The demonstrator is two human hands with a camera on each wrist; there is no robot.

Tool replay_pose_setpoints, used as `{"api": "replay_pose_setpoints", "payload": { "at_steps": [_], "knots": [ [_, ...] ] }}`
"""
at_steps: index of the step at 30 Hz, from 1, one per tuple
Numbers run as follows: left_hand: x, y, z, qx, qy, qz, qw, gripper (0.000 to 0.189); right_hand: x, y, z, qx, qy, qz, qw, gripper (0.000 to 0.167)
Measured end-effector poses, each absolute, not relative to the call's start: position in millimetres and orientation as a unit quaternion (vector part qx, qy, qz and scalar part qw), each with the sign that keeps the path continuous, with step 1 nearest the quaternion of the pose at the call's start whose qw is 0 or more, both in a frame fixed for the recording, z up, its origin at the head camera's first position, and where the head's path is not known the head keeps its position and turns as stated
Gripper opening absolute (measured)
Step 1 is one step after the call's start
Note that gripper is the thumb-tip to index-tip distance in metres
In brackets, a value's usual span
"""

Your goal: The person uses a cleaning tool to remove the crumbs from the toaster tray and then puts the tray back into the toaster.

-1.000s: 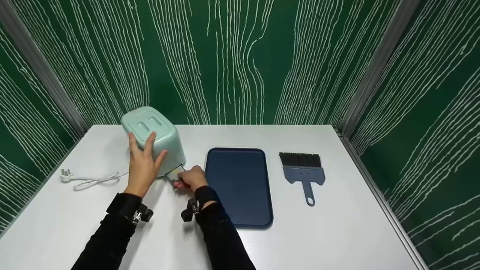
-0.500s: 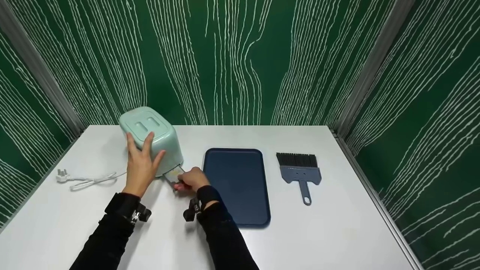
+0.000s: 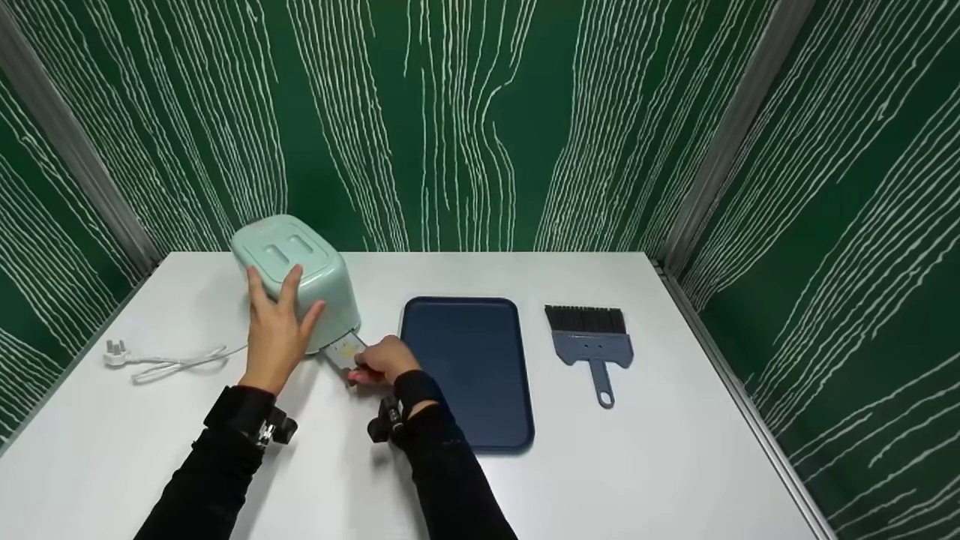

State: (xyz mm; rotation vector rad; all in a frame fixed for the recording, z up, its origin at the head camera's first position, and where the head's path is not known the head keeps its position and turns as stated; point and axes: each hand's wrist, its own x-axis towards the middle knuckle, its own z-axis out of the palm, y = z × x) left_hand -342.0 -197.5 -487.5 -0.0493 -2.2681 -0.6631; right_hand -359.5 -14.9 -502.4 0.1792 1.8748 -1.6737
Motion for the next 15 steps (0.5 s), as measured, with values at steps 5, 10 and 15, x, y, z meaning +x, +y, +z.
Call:
{"api": "replay_pose_setpoints", "payload": {
  "at_steps": [5, 10, 15],
  "knots": [
    [-341.5, -197.1, -486.7, -0.021, -0.888, -0.260, 0.378, 0.068, -359.7, -12.3, -501.0, 0.060, 0.727, -0.610, 0.310, 0.014],
    [-339.5, -196.6, -485.5, -0.017, -0.890, -0.258, 0.374, 0.067, -359.4, -11.0, -500.4, 0.053, 0.743, -0.588, 0.315, 0.016],
    [-338.6, -196.6, -483.4, -0.017, -0.892, -0.262, 0.367, 0.068, -360.1, -10.5, -501.5, 0.051, 0.744, -0.584, 0.320, 0.017]
  ]
}}
